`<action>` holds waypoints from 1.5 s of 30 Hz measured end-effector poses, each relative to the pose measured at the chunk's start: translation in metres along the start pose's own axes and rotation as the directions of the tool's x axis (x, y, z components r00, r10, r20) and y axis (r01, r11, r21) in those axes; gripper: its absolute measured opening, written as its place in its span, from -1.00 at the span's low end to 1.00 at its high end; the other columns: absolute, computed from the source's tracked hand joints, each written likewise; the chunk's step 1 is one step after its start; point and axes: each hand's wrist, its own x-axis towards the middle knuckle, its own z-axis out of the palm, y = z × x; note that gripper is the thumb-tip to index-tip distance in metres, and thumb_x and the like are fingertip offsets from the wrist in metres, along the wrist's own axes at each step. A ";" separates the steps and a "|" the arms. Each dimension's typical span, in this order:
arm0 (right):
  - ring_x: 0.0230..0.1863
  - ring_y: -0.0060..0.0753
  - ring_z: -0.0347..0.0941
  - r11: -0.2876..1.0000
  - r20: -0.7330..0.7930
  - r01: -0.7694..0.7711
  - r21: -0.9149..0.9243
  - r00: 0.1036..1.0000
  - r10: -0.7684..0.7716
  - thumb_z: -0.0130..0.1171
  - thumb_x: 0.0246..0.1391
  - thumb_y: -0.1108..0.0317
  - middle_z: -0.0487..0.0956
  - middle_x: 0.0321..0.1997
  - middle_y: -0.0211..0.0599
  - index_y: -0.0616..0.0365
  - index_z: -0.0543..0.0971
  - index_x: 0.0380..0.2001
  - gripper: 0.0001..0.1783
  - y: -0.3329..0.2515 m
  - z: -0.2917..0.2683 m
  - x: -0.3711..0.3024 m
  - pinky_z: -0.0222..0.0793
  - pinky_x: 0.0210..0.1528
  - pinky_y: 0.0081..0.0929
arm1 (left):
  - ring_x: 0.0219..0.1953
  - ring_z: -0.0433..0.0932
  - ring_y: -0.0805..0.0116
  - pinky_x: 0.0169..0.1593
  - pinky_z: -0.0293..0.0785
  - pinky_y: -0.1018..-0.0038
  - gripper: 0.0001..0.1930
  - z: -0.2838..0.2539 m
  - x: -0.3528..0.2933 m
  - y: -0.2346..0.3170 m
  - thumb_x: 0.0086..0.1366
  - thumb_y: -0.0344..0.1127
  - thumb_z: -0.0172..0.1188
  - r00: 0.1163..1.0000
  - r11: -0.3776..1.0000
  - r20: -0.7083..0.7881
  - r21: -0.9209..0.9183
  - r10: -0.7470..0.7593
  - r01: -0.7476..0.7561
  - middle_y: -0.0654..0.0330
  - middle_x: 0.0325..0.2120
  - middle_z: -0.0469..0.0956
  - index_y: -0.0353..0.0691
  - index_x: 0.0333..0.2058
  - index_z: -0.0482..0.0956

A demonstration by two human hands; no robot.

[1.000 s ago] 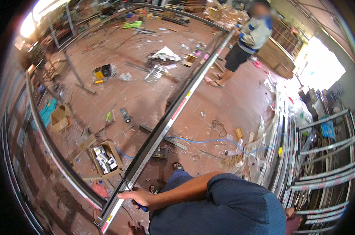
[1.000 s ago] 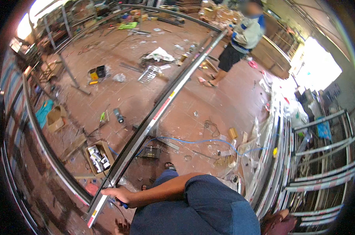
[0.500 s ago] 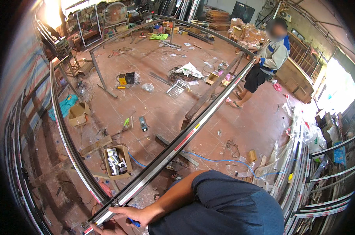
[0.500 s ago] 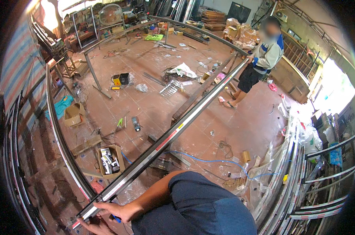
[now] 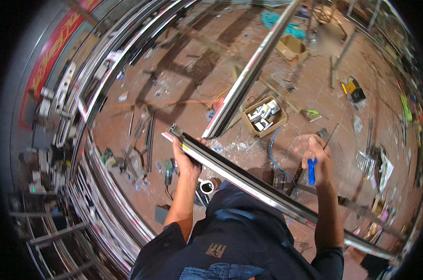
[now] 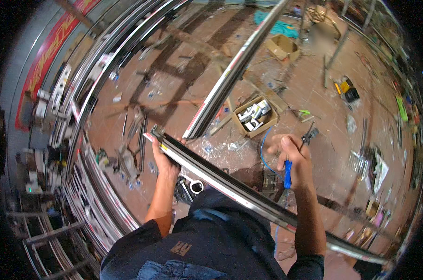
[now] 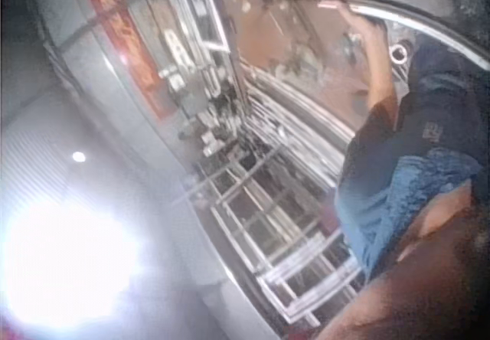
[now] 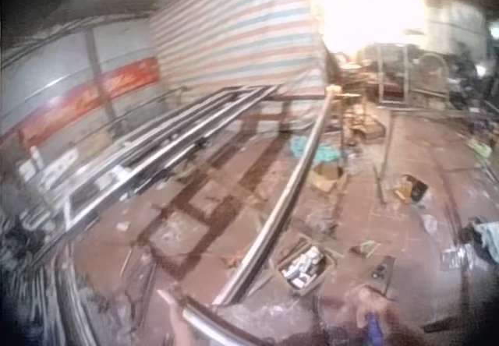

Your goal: The person assembles aluminum window frames by joining profile pieces together. They use a utility knife to trim protective film and a hammer to secure the corners. The person works on multiple frames, aligning and fastening the pieces to form rectangular structures.

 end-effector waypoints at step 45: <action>-0.70 -0.62 0.33 0.861 0.008 -0.500 0.095 0.865 0.501 0.45 0.04 -0.13 0.54 -0.42 -0.46 0.08 0.58 -0.19 -0.47 0.179 0.323 0.252 0.21 -0.71 -0.63 | -0.12 0.68 0.11 0.01 0.65 0.19 -0.43 -0.068 0.112 0.014 0.42 0.05 0.17 0.983 0.982 0.035 -0.047 -0.181 0.183 -0.07 -0.17 0.67 -0.39 0.11 0.49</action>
